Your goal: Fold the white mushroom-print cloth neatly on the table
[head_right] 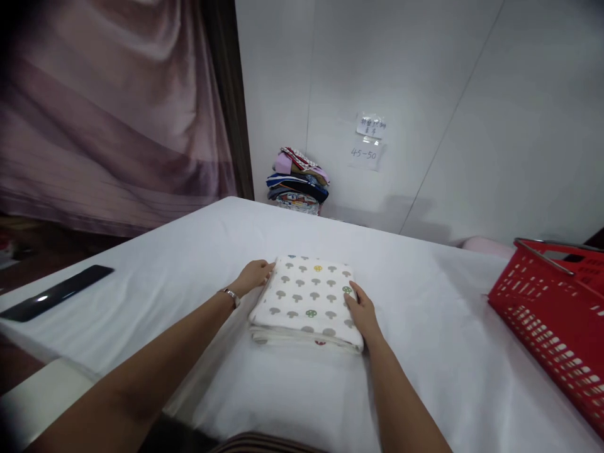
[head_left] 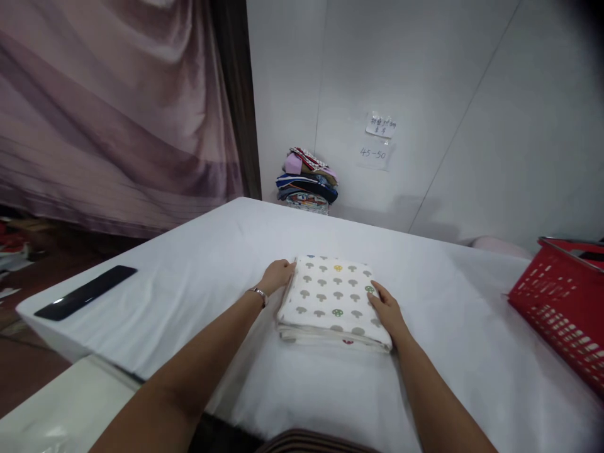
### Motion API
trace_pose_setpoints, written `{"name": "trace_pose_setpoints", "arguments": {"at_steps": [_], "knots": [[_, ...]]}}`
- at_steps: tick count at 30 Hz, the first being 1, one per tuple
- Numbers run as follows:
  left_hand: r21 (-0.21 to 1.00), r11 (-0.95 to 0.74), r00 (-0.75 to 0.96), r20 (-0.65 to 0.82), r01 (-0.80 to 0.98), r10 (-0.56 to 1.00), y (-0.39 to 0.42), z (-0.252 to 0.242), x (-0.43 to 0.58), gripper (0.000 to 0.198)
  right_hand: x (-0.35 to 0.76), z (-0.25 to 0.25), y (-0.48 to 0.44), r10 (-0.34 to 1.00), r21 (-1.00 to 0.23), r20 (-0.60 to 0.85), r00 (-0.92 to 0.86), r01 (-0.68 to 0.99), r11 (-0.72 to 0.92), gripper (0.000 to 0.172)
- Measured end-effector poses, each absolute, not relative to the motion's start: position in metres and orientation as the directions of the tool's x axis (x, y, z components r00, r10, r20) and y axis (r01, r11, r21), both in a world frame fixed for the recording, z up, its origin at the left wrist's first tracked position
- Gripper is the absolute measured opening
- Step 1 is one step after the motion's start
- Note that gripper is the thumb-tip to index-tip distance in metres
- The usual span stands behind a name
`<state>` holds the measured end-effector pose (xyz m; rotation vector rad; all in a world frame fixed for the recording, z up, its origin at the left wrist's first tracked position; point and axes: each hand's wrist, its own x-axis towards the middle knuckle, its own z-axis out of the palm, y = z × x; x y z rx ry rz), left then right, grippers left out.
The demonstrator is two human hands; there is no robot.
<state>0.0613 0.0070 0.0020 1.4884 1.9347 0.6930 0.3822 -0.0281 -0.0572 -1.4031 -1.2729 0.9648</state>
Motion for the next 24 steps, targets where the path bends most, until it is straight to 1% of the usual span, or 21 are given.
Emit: {"name": "trace_pose_setpoints", "arguments": {"at_steps": [6, 10, 13, 16, 20, 24], "knots": [[0.762, 0.246, -0.168, -0.181, 0.599, 0.969, -0.014, -0.003, 0.061, 0.033, 0.382, -0.058, -0.028, 0.989, -0.979, 0.047, 0.142, 0.204, 0.017, 0.054], [0.718, 0.215, -0.16, -0.145, 0.661, 0.976, -0.021, -0.001, 0.064, 0.036, 0.382, -0.056, -0.028, 0.988, -0.975, 0.044, 0.145, 0.22, 0.012, 0.051], [0.671, 0.182, -0.15, -0.106, 0.719, 0.983, -0.022, -0.002, 0.066, 0.031, 0.382, -0.056, -0.028, 0.989, -0.976, 0.04, 0.142, 0.217, 0.008, 0.053], [0.686, 0.196, -0.177, -0.098, 0.701, 0.979, -0.02, -0.008, 0.066, 0.024, 0.383, -0.06, -0.026, 0.989, -0.975, 0.063, 0.132, 0.218, 0.034, 0.052], [0.724, 0.266, -0.234, -0.147, 0.637, 0.961, -0.021, -0.014, 0.064, 0.022, 0.385, -0.069, -0.021, 0.987, -0.977, 0.098, 0.123, 0.203, 0.072, 0.051], [0.671, 0.223, -0.202, -0.111, 0.707, 0.973, -0.024, -0.011, 0.065, 0.02, 0.386, -0.072, -0.019, 0.99, -0.977, 0.089, 0.113, 0.205, 0.064, 0.051]]}}
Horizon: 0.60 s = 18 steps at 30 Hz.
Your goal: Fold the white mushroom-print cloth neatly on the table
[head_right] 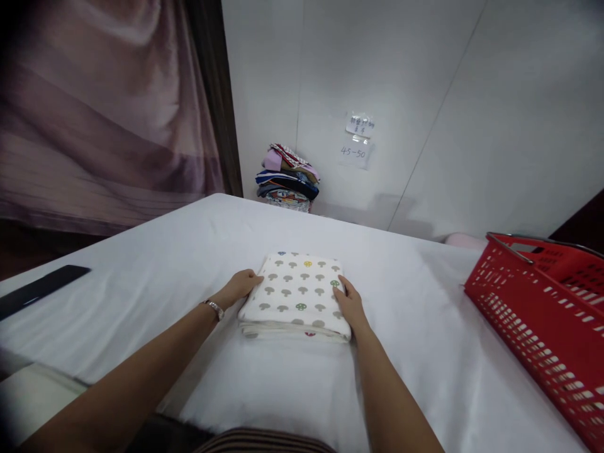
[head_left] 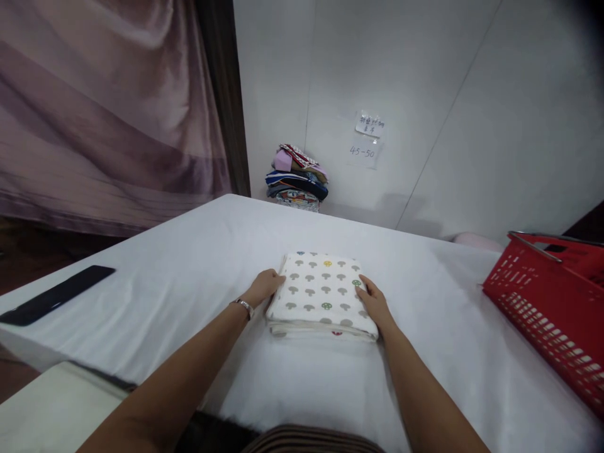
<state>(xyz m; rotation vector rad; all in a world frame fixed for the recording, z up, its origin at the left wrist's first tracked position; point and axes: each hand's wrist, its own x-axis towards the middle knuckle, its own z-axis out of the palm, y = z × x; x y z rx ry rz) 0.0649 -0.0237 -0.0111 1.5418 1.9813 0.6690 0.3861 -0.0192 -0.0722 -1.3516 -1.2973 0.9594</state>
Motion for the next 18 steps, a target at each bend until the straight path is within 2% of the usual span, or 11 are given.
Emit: {"name": "trace_pose_setpoints", "arguments": {"at_steps": [4, 7, 9, 12, 15, 18], "knots": [[0.621, 0.186, -0.183, -0.07, 0.761, 0.981, -0.028, -0.008, 0.068, 0.019, 0.387, -0.066, -0.023, 0.994, -0.964, 0.059, 0.092, 0.262, 0.033, 0.053], [0.632, 0.196, -0.198, -0.067, 0.75, 0.978, -0.032, -0.01, 0.069, 0.02, 0.383, -0.055, -0.027, 0.992, -0.903, 0.086, 0.091, 0.428, 0.039, 0.055], [0.649, 0.199, -0.209, -0.063, 0.734, 0.976, -0.035, -0.013, 0.07, 0.021, 0.377, -0.044, -0.027, 0.99, -0.817, 0.134, 0.04, 0.57, 0.087, 0.057], [0.68, 0.205, -0.242, -0.042, 0.704, 0.969, -0.039, -0.019, 0.071, 0.023, 0.361, -0.023, -0.023, 0.976, -0.643, 0.145, -0.163, 0.734, 0.218, 0.059], [0.707, 0.205, -0.264, -0.027, 0.677, 0.964, -0.042, -0.024, 0.071, 0.024, 0.34, -0.009, -0.01, 0.94, -0.451, 0.091, -0.329, 0.828, 0.334, 0.059], [0.722, 0.193, -0.259, -0.02, 0.664, 0.966, -0.044, -0.027, 0.071, 0.023, 0.318, -0.007, 0.006, 0.933, -0.304, 0.048, -0.356, 0.885, 0.354, 0.061]]}}
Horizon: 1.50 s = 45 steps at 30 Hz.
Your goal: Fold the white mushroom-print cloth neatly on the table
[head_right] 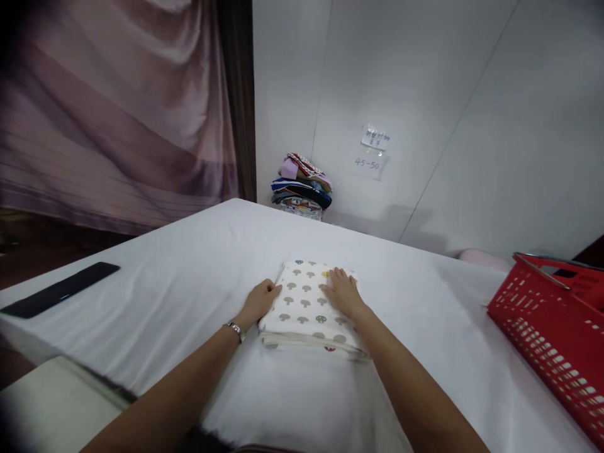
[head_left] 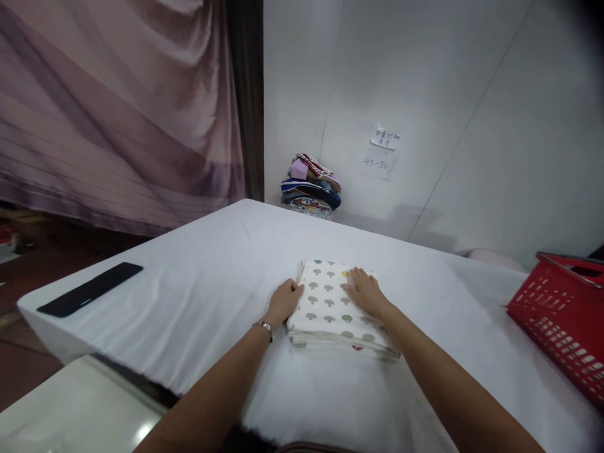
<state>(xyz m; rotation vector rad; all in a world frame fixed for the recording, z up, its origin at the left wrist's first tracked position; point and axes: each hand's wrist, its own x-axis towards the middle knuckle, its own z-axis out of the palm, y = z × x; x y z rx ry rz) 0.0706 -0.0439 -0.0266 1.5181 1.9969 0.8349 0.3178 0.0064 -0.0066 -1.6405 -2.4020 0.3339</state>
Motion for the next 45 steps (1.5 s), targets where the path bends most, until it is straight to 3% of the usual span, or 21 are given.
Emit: {"name": "trace_pose_setpoints", "arguments": {"at_steps": [4, 9, 14, 17, 25, 32, 39, 45], "knots": [[0.715, 0.163, -0.238, 0.006, 0.679, 0.971, -0.044, -0.029, 0.069, 0.023, 0.286, -0.017, 0.021, 0.906, -0.22, 0.007, -0.422, 0.884, 0.413, 0.07], [0.71, 0.12, -0.207, 0.037, 0.693, 0.978, -0.042, -0.034, 0.067, 0.021, 0.246, -0.021, 0.031, 0.825, -0.264, 0.02, -0.564, 0.793, 0.549, 0.071], [0.741, 0.087, -0.179, 0.045, 0.666, 0.983, -0.041, -0.037, 0.065, 0.021, 0.217, -0.013, 0.051, 0.861, -0.415, 0.13, -0.492, 0.761, 0.498, 0.046], [0.752, 0.073, -0.163, 0.045, 0.655, 0.986, -0.041, -0.036, 0.064, 0.022, 0.205, -0.007, 0.066, 0.873, -0.445, 0.126, -0.471, 0.76, 0.474, 0.036], [0.744, 0.067, -0.153, 0.048, 0.664, 0.987, -0.042, -0.034, 0.064, 0.02, 0.188, 0.004, 0.086, 0.88, -0.456, -0.009, -0.475, 0.785, 0.419, 0.025], [0.735, 0.064, -0.151, 0.053, 0.675, 0.987, -0.043, -0.035, 0.064, 0.02, 0.182, 0.002, 0.085, 0.911, -0.476, 0.074, -0.406, 0.788, 0.39, 0.02], [0.749, 0.076, -0.156, 0.038, 0.658, 0.987, -0.041, -0.034, 0.064, 0.02, 0.174, 0.0, 0.089, 0.906, -0.433, 0.091, -0.414, 0.803, 0.411, 0.025], [0.716, 0.076, -0.139, 0.029, 0.694, 0.99, -0.041, -0.036, 0.065, 0.015, 0.168, -0.015, 0.083, 0.873, -0.309, 0.064, -0.484, 0.822, 0.478, 0.029]]}}
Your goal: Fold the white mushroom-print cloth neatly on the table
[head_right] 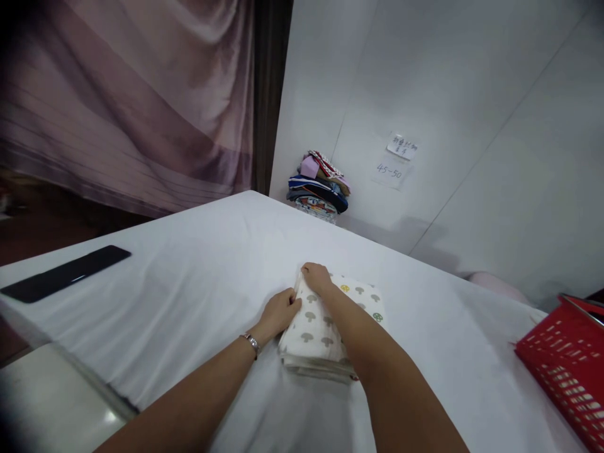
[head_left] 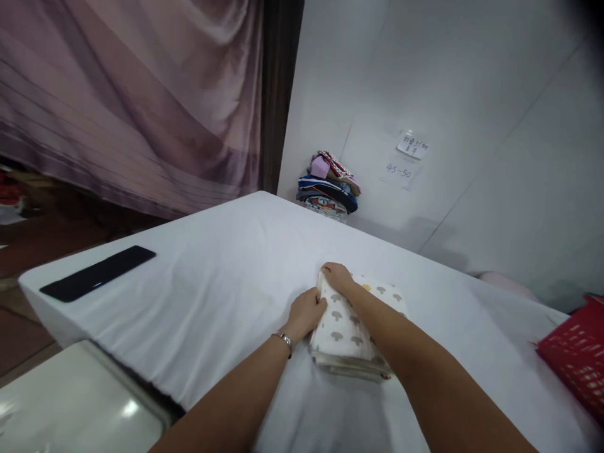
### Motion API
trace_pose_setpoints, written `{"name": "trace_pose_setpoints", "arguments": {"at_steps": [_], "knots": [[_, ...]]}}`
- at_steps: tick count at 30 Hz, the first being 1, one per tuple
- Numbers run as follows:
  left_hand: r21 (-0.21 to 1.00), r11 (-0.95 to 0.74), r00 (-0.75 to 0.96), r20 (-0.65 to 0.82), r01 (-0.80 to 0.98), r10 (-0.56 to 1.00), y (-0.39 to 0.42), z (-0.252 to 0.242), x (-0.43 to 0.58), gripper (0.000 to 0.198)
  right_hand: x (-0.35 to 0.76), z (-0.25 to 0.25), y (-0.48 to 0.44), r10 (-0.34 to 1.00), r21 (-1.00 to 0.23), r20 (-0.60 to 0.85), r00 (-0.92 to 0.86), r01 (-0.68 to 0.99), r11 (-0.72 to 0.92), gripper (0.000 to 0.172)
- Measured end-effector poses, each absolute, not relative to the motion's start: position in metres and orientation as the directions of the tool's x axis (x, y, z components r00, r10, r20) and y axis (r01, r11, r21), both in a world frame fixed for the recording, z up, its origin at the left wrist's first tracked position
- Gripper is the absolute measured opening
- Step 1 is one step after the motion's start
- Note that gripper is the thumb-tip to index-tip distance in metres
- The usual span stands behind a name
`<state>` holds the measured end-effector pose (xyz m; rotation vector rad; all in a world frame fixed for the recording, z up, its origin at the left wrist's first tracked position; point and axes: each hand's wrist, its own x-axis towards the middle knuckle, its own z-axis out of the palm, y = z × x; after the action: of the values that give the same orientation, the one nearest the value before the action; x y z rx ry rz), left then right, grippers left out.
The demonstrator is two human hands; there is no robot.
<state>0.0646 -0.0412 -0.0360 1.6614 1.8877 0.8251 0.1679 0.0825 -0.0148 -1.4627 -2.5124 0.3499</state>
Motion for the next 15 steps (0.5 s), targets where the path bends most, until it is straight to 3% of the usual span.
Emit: {"name": "trace_pose_setpoints", "arguments": {"at_steps": [5, 15], "knots": [[0.722, 0.076, -0.15, 0.039, 0.687, 0.988, -0.042, -0.036, 0.065, 0.014, 0.167, -0.018, 0.079, 0.835, -0.231, 0.042, -0.549, 0.808, 0.542, 0.034], [0.736, 0.091, -0.183, 0.045, 0.67, 0.982, -0.045, -0.034, 0.066, 0.012, 0.186, -0.016, 0.055, 0.84, -0.284, 0.115, -0.531, 0.792, 0.54, 0.045]]}}
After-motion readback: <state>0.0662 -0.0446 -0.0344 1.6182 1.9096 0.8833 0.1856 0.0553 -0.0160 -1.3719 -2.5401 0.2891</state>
